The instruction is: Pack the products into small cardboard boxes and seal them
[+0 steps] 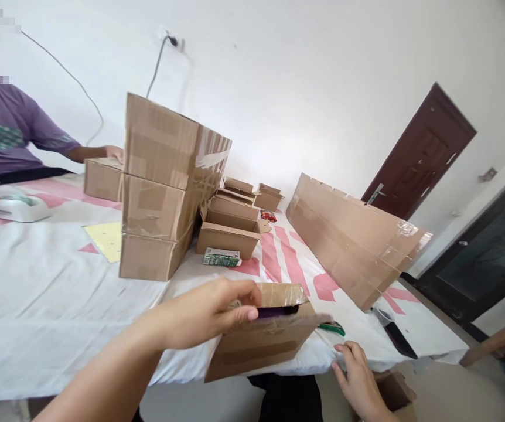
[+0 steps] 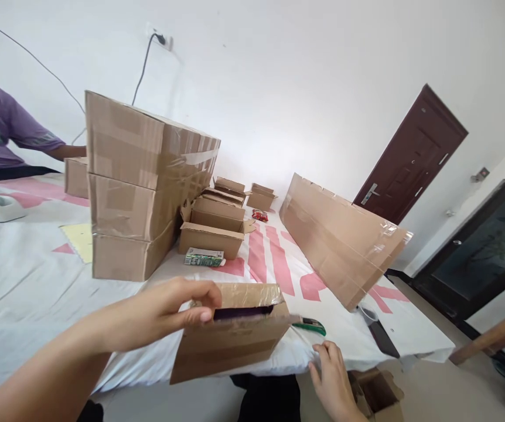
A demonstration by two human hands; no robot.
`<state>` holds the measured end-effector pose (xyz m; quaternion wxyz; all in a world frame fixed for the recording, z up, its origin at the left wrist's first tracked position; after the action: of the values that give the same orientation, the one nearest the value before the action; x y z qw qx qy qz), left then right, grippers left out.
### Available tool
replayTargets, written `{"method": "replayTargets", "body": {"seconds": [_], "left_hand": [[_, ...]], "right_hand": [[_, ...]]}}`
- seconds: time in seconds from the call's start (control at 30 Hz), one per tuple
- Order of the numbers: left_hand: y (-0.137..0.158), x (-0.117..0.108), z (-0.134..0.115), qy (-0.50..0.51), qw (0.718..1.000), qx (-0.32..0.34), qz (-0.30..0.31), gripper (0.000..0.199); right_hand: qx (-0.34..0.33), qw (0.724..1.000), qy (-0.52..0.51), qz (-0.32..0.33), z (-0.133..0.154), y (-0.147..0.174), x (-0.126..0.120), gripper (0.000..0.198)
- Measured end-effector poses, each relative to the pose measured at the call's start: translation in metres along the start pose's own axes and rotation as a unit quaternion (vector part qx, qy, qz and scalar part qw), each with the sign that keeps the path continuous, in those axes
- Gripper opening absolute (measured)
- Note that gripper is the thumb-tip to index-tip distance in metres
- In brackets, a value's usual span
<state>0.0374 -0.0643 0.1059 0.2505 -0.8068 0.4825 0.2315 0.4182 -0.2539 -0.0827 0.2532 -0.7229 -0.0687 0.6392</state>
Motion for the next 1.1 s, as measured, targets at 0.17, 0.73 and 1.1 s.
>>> {"method": "replayTargets", "body": {"seconds": [0.17,0.73,1.1], "left_hand": [[-0.001,0.030,-0.009,-0.084,0.994,-0.032,0.061,0.027],[-0.033,0.121,0.002,-0.392,0.918,-0.033,-0.045,0.024],[-0.027,0.106,0.002,-0.361,0.932,0.010,0.032,0.041]], "right_hand": [[-0.011,0.999,-0.040,-0.020,0.006,-0.021,-0.015,0.021],[-0.272,0.890,-0.187,0.315,0.190,-0.121,-0.127,0.055],[-0.258,0.951,-0.045,0.164,0.173,-0.160,-0.114,0.067]]}}
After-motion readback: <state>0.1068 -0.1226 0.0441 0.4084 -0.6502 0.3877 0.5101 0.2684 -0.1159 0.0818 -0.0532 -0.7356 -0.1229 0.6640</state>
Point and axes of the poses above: each hand's wrist, its own y-axis away from the middle knuckle, its own x-axis out of the palm, z = x × y, the point moved 3 cm from there along -y, towards the middle knuckle, and after that the axes turned 8 degrees about y, right-handed, at the moved point
